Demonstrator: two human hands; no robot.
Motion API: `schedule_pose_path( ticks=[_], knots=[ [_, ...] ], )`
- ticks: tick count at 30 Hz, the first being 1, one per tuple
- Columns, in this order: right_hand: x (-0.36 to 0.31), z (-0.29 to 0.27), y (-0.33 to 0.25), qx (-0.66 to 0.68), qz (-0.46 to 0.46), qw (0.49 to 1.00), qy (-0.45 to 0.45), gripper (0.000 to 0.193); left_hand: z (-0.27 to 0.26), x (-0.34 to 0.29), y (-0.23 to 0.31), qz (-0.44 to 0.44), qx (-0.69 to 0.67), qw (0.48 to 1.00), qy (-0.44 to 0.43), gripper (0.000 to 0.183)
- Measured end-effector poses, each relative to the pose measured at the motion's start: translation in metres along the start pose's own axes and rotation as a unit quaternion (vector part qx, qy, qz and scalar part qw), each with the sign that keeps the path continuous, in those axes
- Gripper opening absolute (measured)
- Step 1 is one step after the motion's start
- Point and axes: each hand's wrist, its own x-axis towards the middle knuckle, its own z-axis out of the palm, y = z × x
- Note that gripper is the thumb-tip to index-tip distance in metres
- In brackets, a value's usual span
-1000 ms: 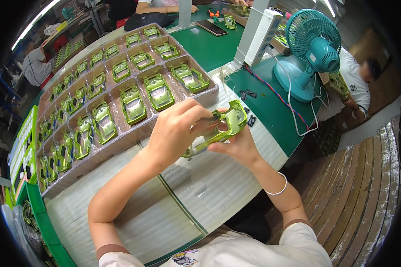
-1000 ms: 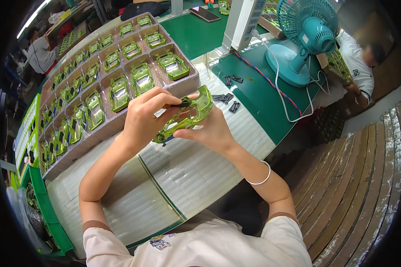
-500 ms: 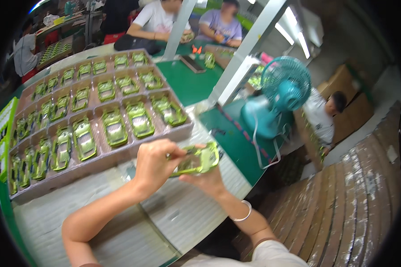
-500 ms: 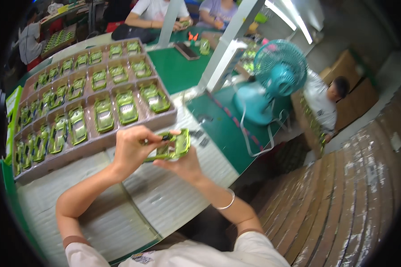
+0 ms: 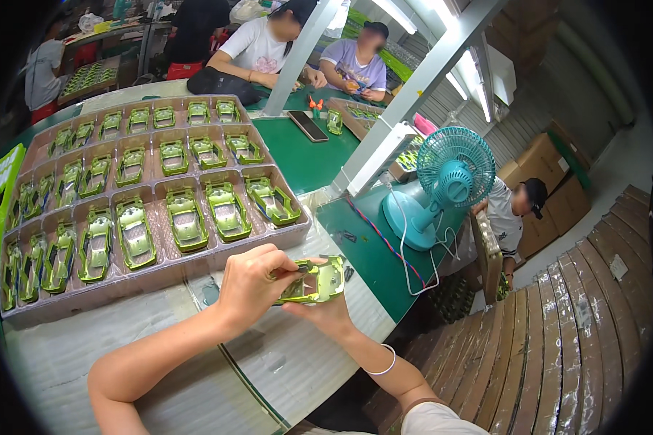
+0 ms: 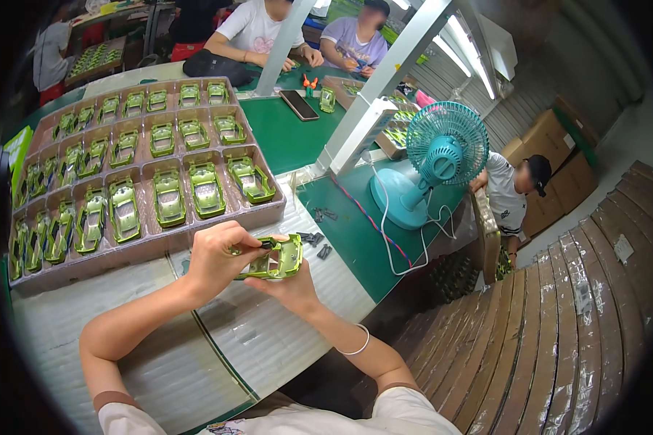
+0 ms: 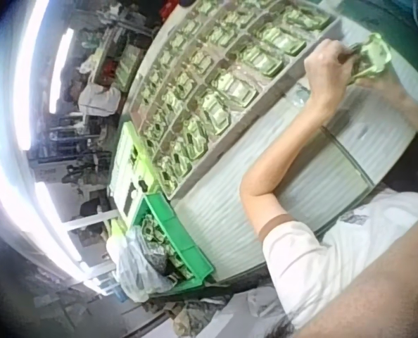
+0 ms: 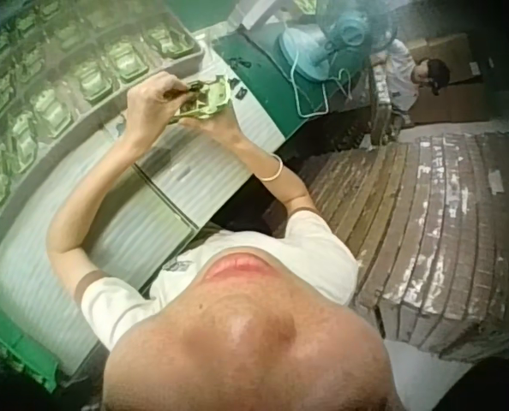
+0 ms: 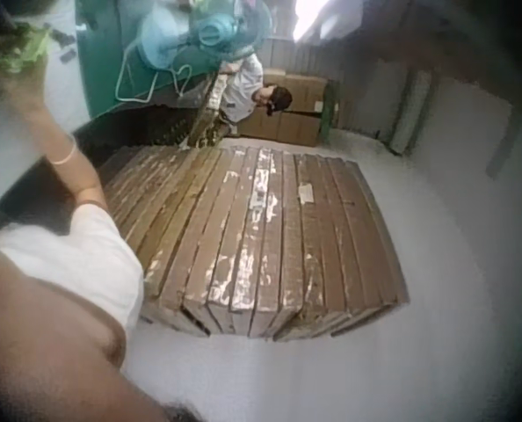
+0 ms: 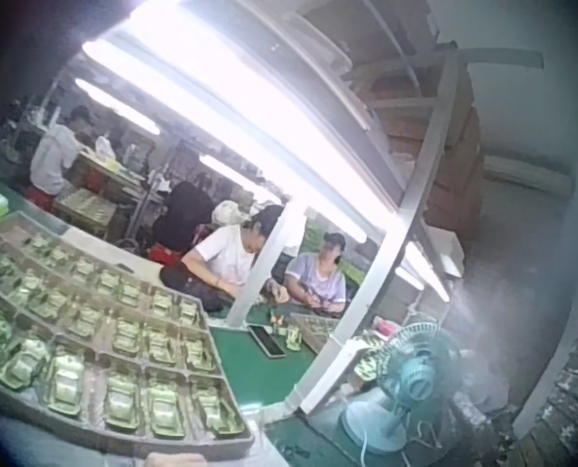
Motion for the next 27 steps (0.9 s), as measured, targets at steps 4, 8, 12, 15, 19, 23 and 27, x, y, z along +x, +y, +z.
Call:
schedule_pose_path(
  ticks=[4,8,12,15,19,23,27],
  knots=[
    [0.0,-0.003,-0.007,-0.039,-0.006,0.998,-0.039,0.073,-0.001,0.003,0.008,-0.003,-0.008,1.0,0.001,0.017],
    [-0.002,-0.003,-0.001,0.019,0.019,0.999,-0.025,0.075,-0.003,0.005,0.007,-0.02,0.005,1.0,-0.022,0.021],
    [-0.003,-0.004,-0.003,0.021,0.014,0.999,-0.034,0.078,-0.004,0.006,0.008,-0.03,0.004,0.999,-0.037,0.018],
    [0.0,0.004,-0.006,0.054,-0.003,0.998,-0.038,0.078,-0.005,0.003,0.003,0.008,0.058,0.998,-0.03,0.015],
    [-0.001,-0.002,-0.006,-0.004,-0.016,0.999,-0.028,0.078,-0.002,0.004,0.001,0.014,0.107,0.993,-0.051,0.019],
    [-0.002,-0.003,-0.006,-0.012,-0.016,1.0,-0.019,0.075,-0.001,0.006,-0.001,-0.004,0.098,0.993,-0.07,0.019],
    [-0.001,-0.004,-0.009,0.013,0.022,0.999,-0.024,0.073,0.002,0.008,-0.007,-0.005,0.088,0.992,-0.09,0.016]
  ],
)
